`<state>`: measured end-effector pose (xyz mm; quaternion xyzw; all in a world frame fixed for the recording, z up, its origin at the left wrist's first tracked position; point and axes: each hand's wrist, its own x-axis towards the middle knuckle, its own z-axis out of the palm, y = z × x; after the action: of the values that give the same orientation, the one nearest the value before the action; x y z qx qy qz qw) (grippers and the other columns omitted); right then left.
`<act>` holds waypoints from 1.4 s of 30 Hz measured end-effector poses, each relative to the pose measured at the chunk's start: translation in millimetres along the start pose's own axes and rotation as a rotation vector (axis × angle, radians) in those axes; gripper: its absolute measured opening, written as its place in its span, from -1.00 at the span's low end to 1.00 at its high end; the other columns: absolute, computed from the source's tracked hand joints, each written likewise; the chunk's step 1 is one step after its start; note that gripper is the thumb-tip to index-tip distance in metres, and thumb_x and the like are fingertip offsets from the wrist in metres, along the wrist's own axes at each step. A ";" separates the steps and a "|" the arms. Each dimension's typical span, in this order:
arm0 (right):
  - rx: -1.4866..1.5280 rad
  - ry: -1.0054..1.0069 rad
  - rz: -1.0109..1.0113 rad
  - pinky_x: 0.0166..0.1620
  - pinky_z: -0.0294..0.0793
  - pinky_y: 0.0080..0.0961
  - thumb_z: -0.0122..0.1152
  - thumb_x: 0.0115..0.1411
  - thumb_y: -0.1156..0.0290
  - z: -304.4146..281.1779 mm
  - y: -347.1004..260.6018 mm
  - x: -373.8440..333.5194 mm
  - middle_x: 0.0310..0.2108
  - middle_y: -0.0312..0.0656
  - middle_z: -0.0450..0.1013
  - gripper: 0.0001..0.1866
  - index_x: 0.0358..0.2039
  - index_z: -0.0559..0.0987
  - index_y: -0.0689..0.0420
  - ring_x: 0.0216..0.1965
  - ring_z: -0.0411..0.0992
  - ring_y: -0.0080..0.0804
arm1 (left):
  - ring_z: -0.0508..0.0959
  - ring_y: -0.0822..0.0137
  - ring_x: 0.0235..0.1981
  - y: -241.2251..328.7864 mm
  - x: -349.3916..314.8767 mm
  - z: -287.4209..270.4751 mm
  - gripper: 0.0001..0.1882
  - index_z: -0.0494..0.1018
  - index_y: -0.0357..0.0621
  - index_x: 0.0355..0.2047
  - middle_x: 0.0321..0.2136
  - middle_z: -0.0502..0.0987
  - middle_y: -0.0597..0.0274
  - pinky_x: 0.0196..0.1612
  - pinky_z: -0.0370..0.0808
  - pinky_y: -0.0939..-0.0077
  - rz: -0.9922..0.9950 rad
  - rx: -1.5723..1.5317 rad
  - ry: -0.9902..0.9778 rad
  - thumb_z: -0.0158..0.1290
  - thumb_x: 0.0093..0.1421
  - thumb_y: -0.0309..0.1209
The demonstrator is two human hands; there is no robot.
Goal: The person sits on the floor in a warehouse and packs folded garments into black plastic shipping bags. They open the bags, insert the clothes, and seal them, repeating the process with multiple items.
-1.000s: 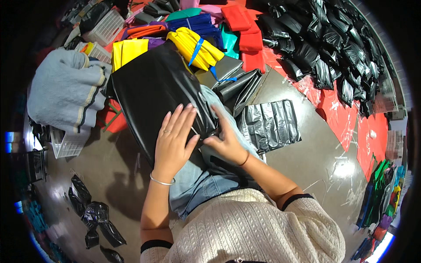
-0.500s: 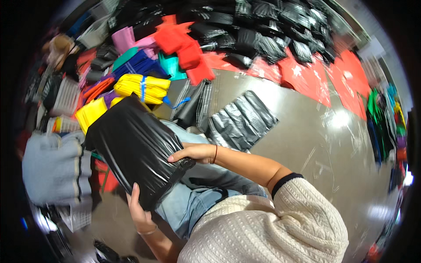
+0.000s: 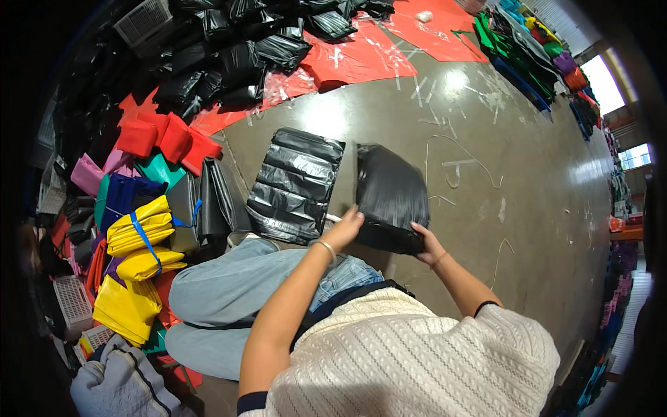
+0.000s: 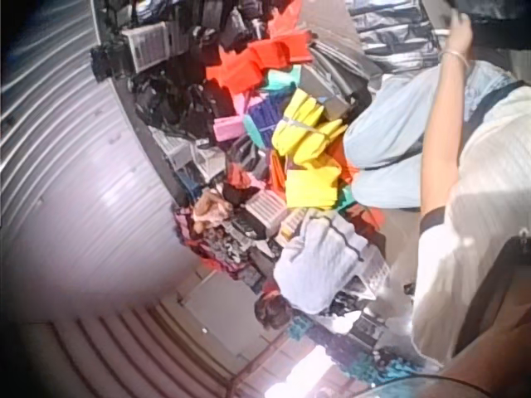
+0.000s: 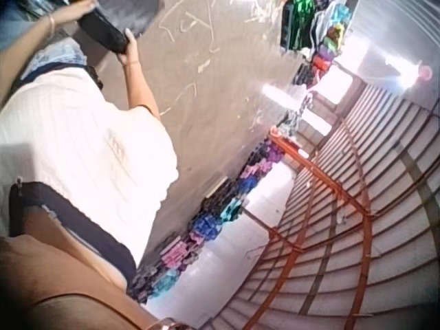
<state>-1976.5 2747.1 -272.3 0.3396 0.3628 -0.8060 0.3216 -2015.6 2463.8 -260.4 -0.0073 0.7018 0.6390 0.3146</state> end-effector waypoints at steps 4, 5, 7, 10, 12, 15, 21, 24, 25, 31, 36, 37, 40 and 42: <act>0.180 0.229 -0.106 -0.01 0.50 -0.29 0.23 0.16 0.15 -107.1 32.8 25.8 -0.16 -0.02 0.54 -0.56 -0.06 0.51 0.20 -0.22 0.53 -0.16 | 0.37 -0.15 0.12 -4.0 -5.1 35.6 -0.29 0.15 -0.35 0.23 0.07 0.37 -0.32 0.19 0.27 0.20 0.074 0.316 -0.176 -0.09 0.27 -0.03; 0.242 0.336 -0.073 -0.04 0.52 -0.25 0.24 0.15 0.17 -130.1 44.0 38.4 -0.10 0.00 0.51 -0.47 0.09 0.44 0.14 -0.23 0.53 -0.11 | 0.39 -0.17 0.10 0.7 -19.4 41.2 -0.29 0.13 -0.34 0.24 0.06 0.37 -0.34 0.18 0.29 0.18 0.003 0.309 -0.216 -0.06 0.25 -0.05; 0.056 0.709 -0.157 -0.06 0.50 -0.15 0.26 0.12 0.17 -168.0 70.6 67.8 0.03 0.00 0.43 -0.27 0.26 0.18 -0.06 -0.22 0.51 -0.04 | 0.48 -0.07 0.04 18.1 -43.1 32.8 -0.28 0.04 -0.23 0.30 0.06 0.40 -0.27 0.05 0.42 0.22 0.157 0.388 -0.210 0.00 0.26 -0.12; -0.202 0.836 -0.088 -0.01 0.33 0.20 0.29 0.09 0.17 -196.2 78.7 126.4 0.15 -0.04 0.31 0.06 0.38 -0.28 -0.33 -0.03 0.39 0.09 | 0.45 -0.02 0.09 51.3 -79.6 3.5 -0.30 0.01 -0.15 0.33 0.12 0.34 -0.26 0.07 0.41 0.25 0.235 0.252 -0.078 0.01 0.27 -0.23; -0.252 0.698 0.007 0.03 0.24 0.30 0.29 0.09 0.16 -200.8 69.4 168.6 0.12 -0.05 0.34 0.03 0.39 -0.21 -0.28 0.10 0.29 0.07 | 0.44 0.02 0.10 66.0 -105.8 -20.4 -0.32 -0.01 -0.13 0.33 0.13 0.34 -0.18 0.12 0.38 0.25 0.252 0.163 0.081 0.00 0.29 -0.26; -0.124 0.199 0.370 0.06 0.24 0.30 0.28 0.11 0.19 -195.6 23.0 209.3 0.13 -0.03 0.35 -0.08 0.38 -0.04 -0.08 0.16 0.28 0.01 | 0.46 0.14 0.08 73.8 -152.2 -57.0 -0.41 0.07 -0.17 0.30 0.08 0.41 -0.07 0.14 0.37 0.32 0.301 -0.038 0.300 -0.03 0.30 -0.38; -1.514 0.196 -0.437 -0.05 0.47 -0.34 0.17 0.13 0.40 -28.7 21.2 302.0 -0.11 0.01 0.51 -0.55 0.05 0.45 0.25 -0.08 0.49 -0.17 | 0.48 0.27 0.04 33.3 -246.2 -114.7 -0.54 0.23 -0.27 0.20 0.01 0.47 0.03 0.12 0.38 0.39 0.409 -0.105 0.840 -0.05 0.29 -0.50; -1.431 -0.111 -0.433 -0.20 0.49 -0.50 0.10 0.16 0.51 115.0 71.7 324.0 -0.18 -0.11 0.53 -0.69 -0.06 0.51 0.25 -0.23 0.51 -0.37 | 0.50 0.30 0.01 -4.0 -282.3 -137.7 -0.58 0.28 -0.29 0.16 -0.02 0.50 0.03 0.08 0.40 0.43 0.258 -0.146 1.050 -0.07 0.30 -0.51; -1.366 -0.226 -0.438 -0.25 0.49 -0.53 0.08 0.17 0.55 165.8 100.6 325.1 -0.20 -0.14 0.53 -0.72 -0.08 0.51 0.26 -0.29 0.51 -0.44 | 0.51 0.31 0.00 -16.8 -293.6 -144.1 -0.59 0.28 -0.29 0.15 -0.03 0.50 0.04 0.07 0.41 0.45 0.186 -0.162 1.110 -0.07 0.30 -0.51; -1.512 -1.157 -0.658 -0.16 0.49 -0.31 0.17 0.10 0.40 473.8 296.6 286.0 -0.29 0.06 0.53 -0.74 -0.22 0.53 0.26 -0.26 0.52 -0.07 | 0.54 0.37 -0.11 -84.6 -365.3 -205.2 -0.62 0.32 -0.32 0.12 -0.07 0.52 0.09 -0.01 0.43 0.53 0.141 -0.314 1.332 -0.06 0.31 -0.47; -1.467 -1.163 -1.331 0.08 0.35 -0.23 0.33 -0.05 0.46 668.5 436.8 282.7 -0.02 0.11 0.37 -0.35 0.08 0.32 0.25 0.03 0.34 0.05 | 0.51 0.20 -0.08 -128.5 -399.4 -296.6 -0.59 0.32 -0.25 0.10 -0.05 0.45 -0.01 0.00 0.42 0.40 0.001 -0.126 1.544 0.02 0.25 -0.44; -1.431 -1.123 -1.424 0.12 0.32 -0.22 0.36 -0.08 0.45 692.2 458.1 289.4 0.04 0.11 0.33 -0.27 0.12 0.26 0.22 0.08 0.29 0.06 | 0.48 0.09 -0.04 -134.9 -399.2 -312.3 -0.55 0.31 -0.24 0.12 -0.01 0.42 -0.06 0.04 0.40 0.32 -0.031 -0.021 1.566 0.05 0.22 -0.43; -1.663 -1.056 -1.299 0.09 0.35 -0.25 0.43 -0.13 0.40 725.2 502.4 320.4 -0.03 0.07 0.35 -0.25 0.09 0.29 0.21 0.04 0.31 0.04 | 0.32 -0.25 0.09 -157.6 -380.3 -366.9 -0.43 0.27 -0.05 0.18 0.06 0.27 -0.34 0.15 0.30 0.15 -0.175 0.259 1.595 0.11 0.17 -0.29; -1.821 -0.892 -1.197 0.02 0.42 -0.22 0.45 -0.11 0.22 728.1 519.8 342.2 -0.08 0.09 0.41 -0.34 -0.03 0.38 0.20 -0.02 0.39 0.06 | 0.32 -0.34 0.07 -176.6 -360.0 -412.5 -0.41 0.26 0.04 0.21 0.06 0.22 -0.50 0.12 0.34 0.14 -0.348 0.446 1.681 0.11 0.16 -0.27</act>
<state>-2000.1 1793.7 -361.4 -0.5521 0.7616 -0.3195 0.1144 -1832.4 1918.5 -261.7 -0.5194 0.7981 0.2137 -0.2180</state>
